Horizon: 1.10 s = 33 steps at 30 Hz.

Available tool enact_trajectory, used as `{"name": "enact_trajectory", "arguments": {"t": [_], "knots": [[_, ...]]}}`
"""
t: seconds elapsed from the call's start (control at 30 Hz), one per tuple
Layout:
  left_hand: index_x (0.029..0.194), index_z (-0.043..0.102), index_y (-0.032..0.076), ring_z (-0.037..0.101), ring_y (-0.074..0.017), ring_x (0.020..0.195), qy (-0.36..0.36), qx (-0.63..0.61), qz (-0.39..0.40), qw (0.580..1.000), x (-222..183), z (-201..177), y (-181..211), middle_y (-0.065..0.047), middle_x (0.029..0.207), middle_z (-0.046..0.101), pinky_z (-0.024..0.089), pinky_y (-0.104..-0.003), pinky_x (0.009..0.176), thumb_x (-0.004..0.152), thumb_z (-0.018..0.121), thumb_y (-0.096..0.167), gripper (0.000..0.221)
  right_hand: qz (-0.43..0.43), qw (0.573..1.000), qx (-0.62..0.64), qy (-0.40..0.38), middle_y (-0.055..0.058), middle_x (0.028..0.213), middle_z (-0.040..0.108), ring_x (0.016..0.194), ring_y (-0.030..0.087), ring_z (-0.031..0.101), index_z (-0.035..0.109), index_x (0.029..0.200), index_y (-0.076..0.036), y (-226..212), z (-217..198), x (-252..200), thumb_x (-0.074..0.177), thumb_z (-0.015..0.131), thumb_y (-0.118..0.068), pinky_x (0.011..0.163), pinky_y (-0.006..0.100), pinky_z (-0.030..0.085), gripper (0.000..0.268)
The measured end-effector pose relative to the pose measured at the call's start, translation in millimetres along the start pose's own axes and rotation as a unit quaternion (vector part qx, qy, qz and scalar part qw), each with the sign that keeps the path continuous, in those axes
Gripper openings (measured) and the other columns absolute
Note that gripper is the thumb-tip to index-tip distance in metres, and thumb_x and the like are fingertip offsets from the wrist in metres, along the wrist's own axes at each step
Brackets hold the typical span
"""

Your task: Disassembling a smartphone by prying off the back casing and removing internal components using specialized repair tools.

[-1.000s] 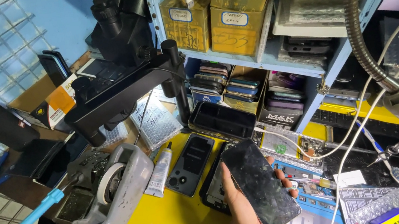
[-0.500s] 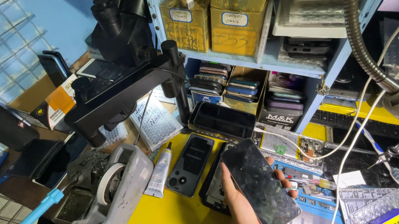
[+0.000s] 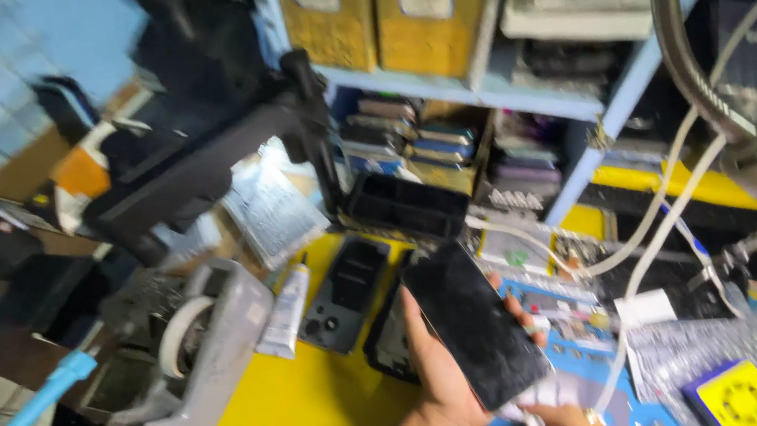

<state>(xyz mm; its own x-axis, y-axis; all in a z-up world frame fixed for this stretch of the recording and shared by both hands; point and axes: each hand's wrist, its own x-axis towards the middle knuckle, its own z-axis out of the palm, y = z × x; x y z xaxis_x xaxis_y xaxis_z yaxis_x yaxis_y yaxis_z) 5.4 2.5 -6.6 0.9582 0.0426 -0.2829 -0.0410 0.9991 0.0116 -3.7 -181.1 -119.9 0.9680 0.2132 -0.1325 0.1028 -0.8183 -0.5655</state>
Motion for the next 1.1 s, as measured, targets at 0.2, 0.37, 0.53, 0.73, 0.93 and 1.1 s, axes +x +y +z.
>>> {"name": "enact_trajectory", "arguments": {"t": [0.2, 0.37, 0.53, 0.73, 0.93, 1.1], "knots": [[0.120, 0.066, 0.006, 0.068, -0.0326, 0.081, -0.051, 0.033, 0.021, 0.998, 5.1, -11.6, 9.1, -0.016, 0.090, 0.069, 0.054, -0.053, 0.082, 0.085, 0.040, 0.090, 0.095, -0.314, 0.929, 0.191, 0.048, -0.001, 0.091, 0.085, 0.080, 0.008, 0.082, 0.066, 0.133, -0.012, -44.0, -50.8, -22.2, 0.094, 0.066, -0.014, 0.077, 0.022, 0.060, 0.040], [0.123, 0.065, 0.006, 0.067, -0.0333, 0.088, -0.035, 0.056, 0.022, 0.998, -2.2, -5.8, 11.9, -0.017, 0.094, 0.069, 0.052, -0.060, 0.090, 0.083, 0.039, 0.091, 0.097, -0.226, 0.931, 0.284, 0.043, 0.004, 0.085, 0.083, 0.083, 0.012, 0.080, 0.066, 0.119, -0.007, -53.0, -58.7, -34.3, 0.100, 0.058, -0.016, 0.082, 0.026, 0.060, 0.023], [0.124, 0.065, 0.008, 0.069, -0.0295, 0.094, -0.093, 0.081, -0.009, 0.992, -3.2, 19.1, 0.9, -0.014, 0.101, 0.070, 0.050, -0.061, 0.098, 0.085, 0.044, 0.086, 0.090, -0.206, 0.907, 0.352, 0.109, 0.005, 0.075, 0.077, 0.072, 0.012, 0.074, 0.067, 0.106, -0.005, -47.8, -70.1, -29.9, 0.101, 0.056, -0.017, 0.072, 0.026, 0.060, 0.017], [0.130, 0.061, 0.004, 0.061, -0.0326, 0.097, -0.135, 0.042, -0.089, 0.986, 18.0, 50.3, -43.8, -0.016, 0.105, 0.064, 0.047, -0.055, 0.096, 0.096, 0.050, 0.066, 0.071, -0.206, 0.850, 0.440, 0.205, 0.011, 0.064, 0.069, 0.053, 0.014, 0.067, 0.067, 0.101, 0.001, -44.6, -90.3, -31.9, 0.100, 0.056, -0.009, 0.057, 0.024, 0.059, 0.015], [0.111, 0.072, 0.017, 0.069, -0.0288, 0.106, 0.085, 0.060, -0.048, 0.993, 40.9, 83.6, -83.9, -0.008, 0.112, 0.075, 0.052, -0.046, 0.098, 0.099, 0.057, 0.048, 0.036, -0.178, 0.836, 0.442, 0.270, 0.011, 0.072, 0.073, 0.057, 0.013, 0.071, 0.069, 0.108, 0.001, -44.1, -109.9, -26.2, 0.101, 0.057, -0.012, 0.061, 0.024, 0.063, 0.020], [0.137, 0.056, -0.007, 0.062, -0.0289, 0.127, -0.257, 0.075, -0.126, 0.955, 55.1, 65.1, -90.6, -0.017, 0.129, 0.069, 0.030, -0.050, 0.128, 0.102, 0.063, 0.034, 0.054, -0.184, 0.844, 0.418, 0.280, 0.003, 0.060, 0.070, 0.055, 0.011, 0.070, 0.069, 0.102, -0.002, -51.8, -121.5, -21.9, 0.099, 0.058, -0.012, 0.064, 0.023, 0.060, 0.015]]}}
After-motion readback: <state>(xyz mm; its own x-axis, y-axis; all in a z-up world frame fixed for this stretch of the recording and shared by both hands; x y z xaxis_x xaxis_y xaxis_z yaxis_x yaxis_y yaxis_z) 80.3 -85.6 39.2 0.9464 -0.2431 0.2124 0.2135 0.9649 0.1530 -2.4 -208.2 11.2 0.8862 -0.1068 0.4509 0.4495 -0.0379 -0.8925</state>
